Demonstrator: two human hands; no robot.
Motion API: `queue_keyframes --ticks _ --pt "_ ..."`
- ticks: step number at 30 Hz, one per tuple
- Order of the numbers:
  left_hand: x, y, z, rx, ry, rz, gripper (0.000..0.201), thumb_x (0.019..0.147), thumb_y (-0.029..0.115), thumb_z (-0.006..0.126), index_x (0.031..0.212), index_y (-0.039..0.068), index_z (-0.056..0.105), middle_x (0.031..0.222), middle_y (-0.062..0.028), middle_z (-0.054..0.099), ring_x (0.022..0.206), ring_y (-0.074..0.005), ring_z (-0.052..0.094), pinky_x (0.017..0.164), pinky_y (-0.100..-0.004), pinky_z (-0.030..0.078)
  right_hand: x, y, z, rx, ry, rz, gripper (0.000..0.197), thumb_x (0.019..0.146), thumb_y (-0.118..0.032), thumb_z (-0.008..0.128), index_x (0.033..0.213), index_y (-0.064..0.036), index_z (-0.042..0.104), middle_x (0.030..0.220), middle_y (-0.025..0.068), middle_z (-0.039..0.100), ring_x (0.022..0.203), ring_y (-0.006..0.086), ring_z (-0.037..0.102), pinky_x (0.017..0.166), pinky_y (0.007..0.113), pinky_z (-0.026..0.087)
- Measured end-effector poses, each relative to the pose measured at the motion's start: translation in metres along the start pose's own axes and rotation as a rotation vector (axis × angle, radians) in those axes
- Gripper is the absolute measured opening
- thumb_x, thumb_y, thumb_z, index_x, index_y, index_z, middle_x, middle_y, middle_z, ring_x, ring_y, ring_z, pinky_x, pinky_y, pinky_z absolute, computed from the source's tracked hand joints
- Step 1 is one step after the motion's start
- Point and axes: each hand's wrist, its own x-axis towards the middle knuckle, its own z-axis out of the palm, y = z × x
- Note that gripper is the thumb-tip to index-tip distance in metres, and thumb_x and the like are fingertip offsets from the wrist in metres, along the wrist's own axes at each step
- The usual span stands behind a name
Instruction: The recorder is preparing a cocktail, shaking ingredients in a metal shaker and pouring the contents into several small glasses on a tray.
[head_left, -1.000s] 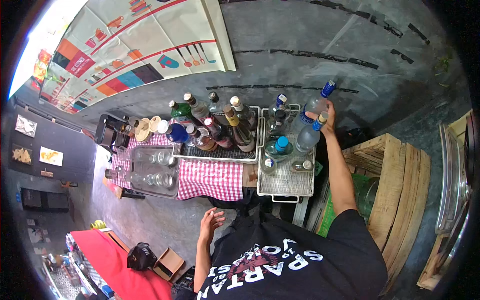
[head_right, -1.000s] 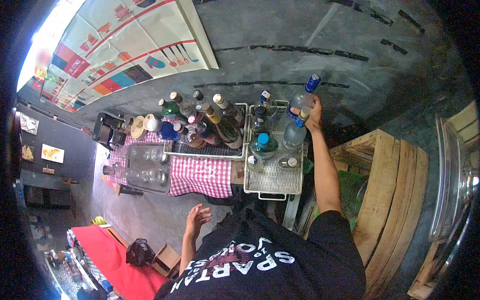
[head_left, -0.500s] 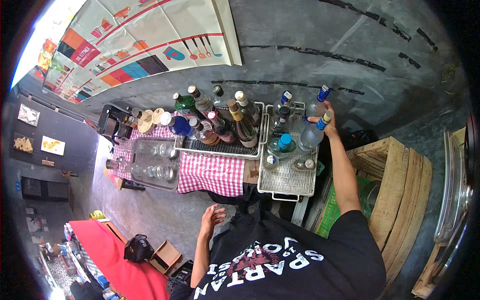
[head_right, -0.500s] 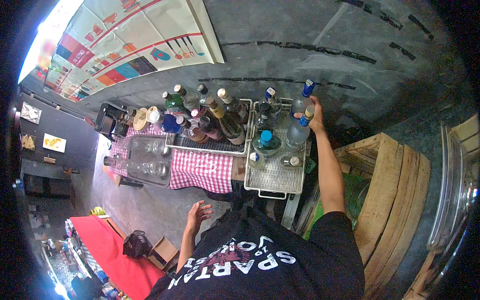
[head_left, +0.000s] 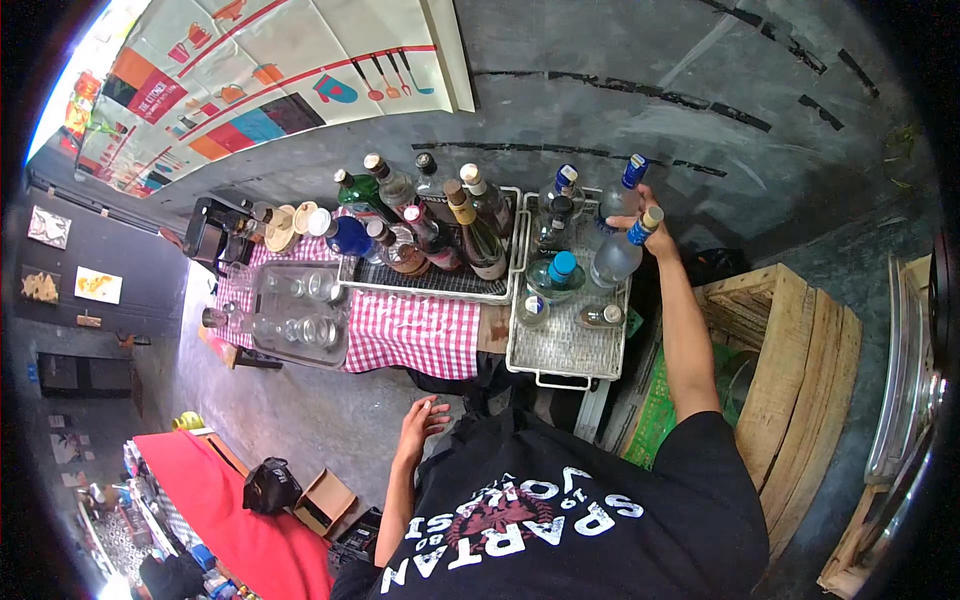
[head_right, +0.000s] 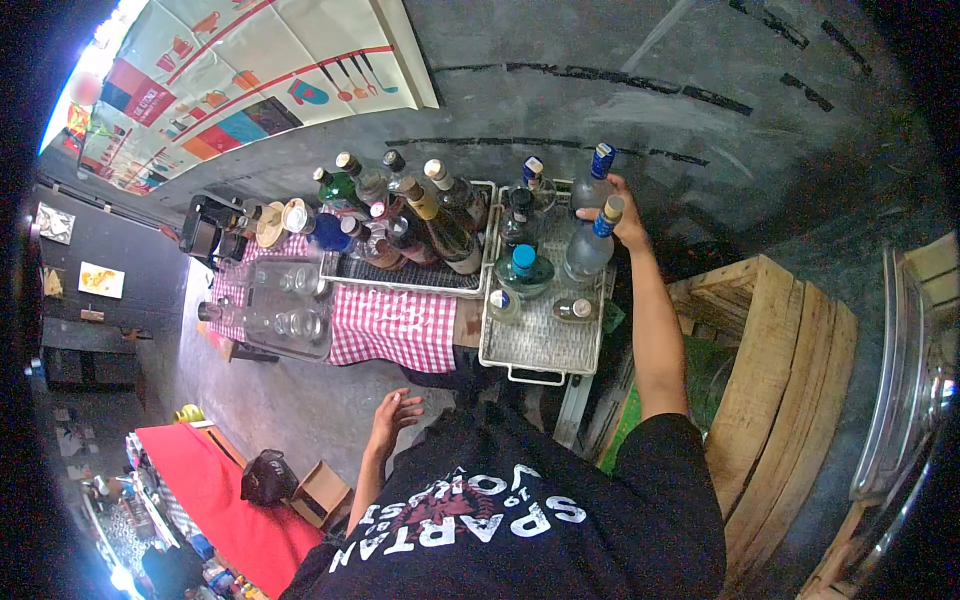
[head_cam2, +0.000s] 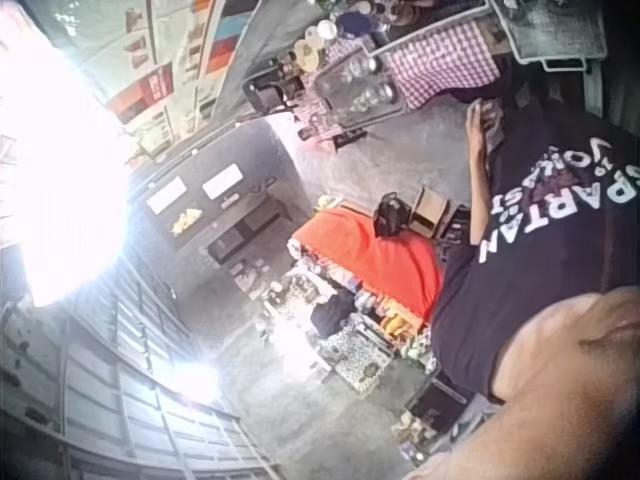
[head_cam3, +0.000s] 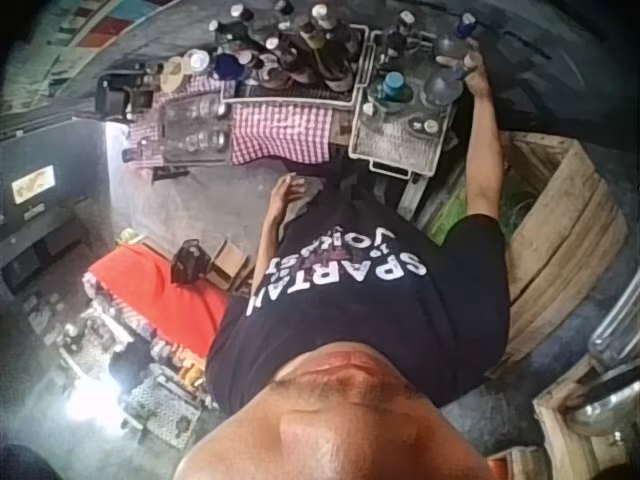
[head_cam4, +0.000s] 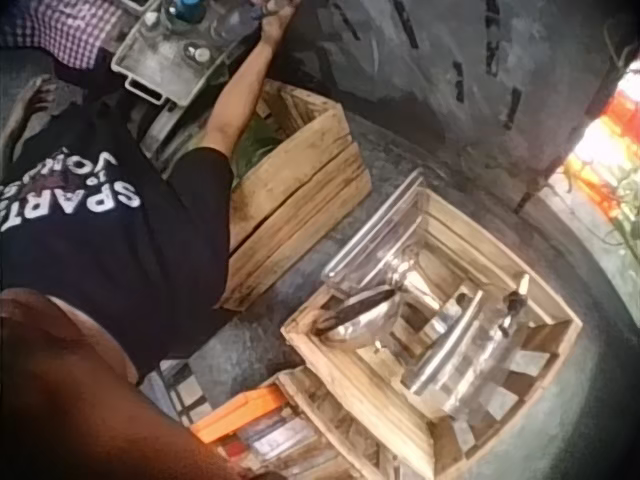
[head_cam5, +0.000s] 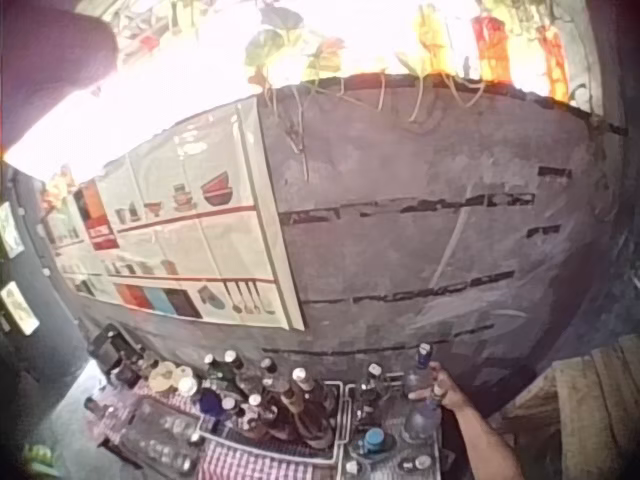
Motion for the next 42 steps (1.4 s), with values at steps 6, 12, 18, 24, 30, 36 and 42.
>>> queue_keyframes --ticks 6,12,18,24,30,36,42 --pt "0.004 -0.002 0.001 0.004 -0.016 0.006 0.042 0.094 0.037 0.042 0.123 0.007 0.045 0.110 -0.0090 0.061 0.091 -0.0163 0.060 0.079 -0.0304 0.043 0.006 0.000 -0.012 0.265 -0.359 -0.278 0.064 0.067 0.000 0.074 0.123 -0.0090 0.044 0.098 0.0051 0.061 0.083 0.0163 0.061 0.076 0.026 0.047" --pt "0.001 -0.013 -0.003 -0.020 -0.012 -0.001 0.043 0.094 0.038 0.042 0.124 0.007 0.045 0.111 -0.0096 0.061 0.092 -0.0171 0.059 0.079 -0.0309 0.043 0.009 -0.036 0.020 0.077 -0.086 0.247 0.063 0.064 -0.004 0.077 0.118 -0.0088 0.048 0.091 0.0021 0.059 0.071 0.0094 0.058 0.055 0.023 0.044" --pt "0.000 -0.014 0.000 -0.005 -0.030 -0.018 0.044 0.094 0.038 0.042 0.125 0.007 0.043 0.112 -0.0102 0.060 0.092 -0.0178 0.060 0.080 -0.0316 0.044 0.014 0.019 -0.005 0.134 -0.320 -0.055 0.066 0.082 -0.015 0.058 0.137 -0.0009 0.026 0.099 0.0180 0.066 0.093 0.0219 0.062 0.096 0.034 0.040" --pt "-0.005 -0.018 -0.003 -0.007 -0.020 0.014 0.041 0.095 0.035 0.040 0.125 0.007 0.042 0.113 -0.0101 0.060 0.092 -0.0180 0.061 0.079 -0.0314 0.044 0.006 -0.030 0.020 0.182 -0.219 0.082 0.063 0.069 -0.004 0.073 0.125 -0.0079 0.046 0.103 0.0005 0.058 0.088 0.0121 0.057 0.074 0.025 0.045" --pt "-0.006 -0.025 -0.008 -0.028 -0.018 0.022 0.041 0.095 0.035 0.042 0.125 0.007 0.043 0.111 -0.0089 0.061 0.090 -0.0166 0.060 0.077 -0.0302 0.044 -0.002 -0.043 0.021 0.151 -0.184 0.127 0.067 0.068 -0.004 0.073 0.129 -0.0047 0.042 0.109 0.0040 0.058 0.099 0.0154 0.055 0.087 0.031 0.041" --pt "-0.006 -0.028 -0.013 -0.058 -0.016 0.019 0.042 0.094 0.036 0.044 0.125 0.008 0.044 0.109 -0.0081 0.061 0.089 -0.0159 0.060 0.076 -0.0294 0.044 -0.016 -0.039 0.018 0.200 0.060 0.432 0.074 0.072 -0.013 0.072 0.135 -0.0043 0.035 0.120 0.0082 0.053 0.106 0.0180 0.053 0.089 0.032 0.040" --pt "0.001 -0.034 -0.020 -0.043 -0.039 0.008 0.044 0.093 0.037 0.045 0.126 0.008 0.043 0.110 -0.0084 0.061 0.089 -0.0163 0.060 0.077 -0.0299 0.044 -0.035 -0.019 0.002 0.264 0.211 0.394 0.069 0.081 -0.022 0.063 0.139 -0.0067 0.029 0.120 0.0071 0.051 0.103 0.0192 0.053 0.089 0.033 0.041"
